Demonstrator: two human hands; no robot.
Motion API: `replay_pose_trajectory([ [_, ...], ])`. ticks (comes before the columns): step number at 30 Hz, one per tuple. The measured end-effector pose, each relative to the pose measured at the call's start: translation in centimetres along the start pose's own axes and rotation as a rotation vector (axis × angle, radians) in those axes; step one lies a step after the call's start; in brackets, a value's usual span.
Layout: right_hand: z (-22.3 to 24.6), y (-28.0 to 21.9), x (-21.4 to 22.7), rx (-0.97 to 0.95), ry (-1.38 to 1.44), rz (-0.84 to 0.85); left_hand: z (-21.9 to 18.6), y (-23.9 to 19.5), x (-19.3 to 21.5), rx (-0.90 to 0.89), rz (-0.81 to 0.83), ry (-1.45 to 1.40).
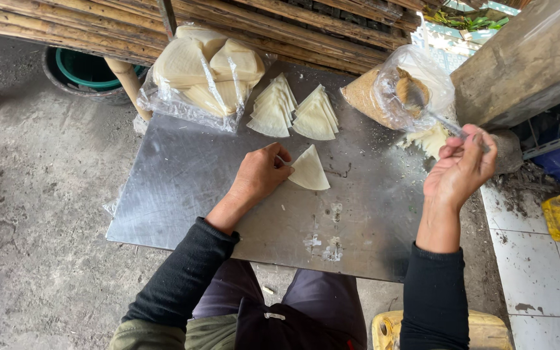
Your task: The person fills triangular wrappers with a granular mixture using a spoon and folds them into sealed packets. The person repeats this process for multiple wrappers, stacking the finished packets on the metal table.
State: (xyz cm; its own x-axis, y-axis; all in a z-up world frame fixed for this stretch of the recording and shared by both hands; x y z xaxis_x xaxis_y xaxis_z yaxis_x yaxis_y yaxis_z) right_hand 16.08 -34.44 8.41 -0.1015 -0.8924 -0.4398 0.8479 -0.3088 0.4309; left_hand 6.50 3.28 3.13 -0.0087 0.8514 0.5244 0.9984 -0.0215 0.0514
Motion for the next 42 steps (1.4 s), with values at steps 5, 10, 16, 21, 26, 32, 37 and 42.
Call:
replay_pose_trajectory([
  [5,-2.1,-4.1,-1.5,-0.204,0.081,0.137,0.3,0.1,-0.2,-0.019,-0.010,-0.001],
  [10,-4.0,-8.6,-2.9,-0.319,0.068,0.347,0.4,0.1,-0.2,-0.025,-0.010,0.001],
  [16,-3.8,-11.2,-3.5,-0.282,-0.190,0.518,0.4,0.1,-0.2,-0.015,0.000,-0.013],
  [21,-0.5,-12.6,-5.4,0.075,-0.675,0.723,0.3,0.2,-0.2,-0.032,-0.001,-0.003],
  [26,0.8,-13.2,-6.7,0.142,-0.712,0.748,0.5,0.1,-0.3,-0.007,0.012,-0.011],
  [32,1.1,-13.0,-7.0,0.166,-0.700,0.756,0.4,0.3,-0.4,-0.008,0.013,-0.005],
  [37,0.4,-13.1,-6.3,0.161,-0.700,0.765,0.6,0.2,-0.5,-0.006,0.023,-0.013],
  [42,-1.3,-12.1,-4.3,-0.009,-0.609,0.613,0.4,0.3,-0.5,-0.035,0.013,-0.002],
])
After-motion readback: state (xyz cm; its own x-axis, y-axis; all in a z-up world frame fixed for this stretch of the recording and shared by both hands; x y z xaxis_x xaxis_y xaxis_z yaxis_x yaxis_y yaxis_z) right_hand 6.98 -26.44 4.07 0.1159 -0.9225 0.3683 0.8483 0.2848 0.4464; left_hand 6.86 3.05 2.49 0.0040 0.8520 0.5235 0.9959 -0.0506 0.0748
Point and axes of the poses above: each hand's wrist, its own y-axis towards the middle knuckle, its own x-axis out of the back of the hand, z = x × y, the point moved 7 cm from there along y, towards the middle knuckle, and after that the axes turned 6 degrees about z, right-handed, at the moved point
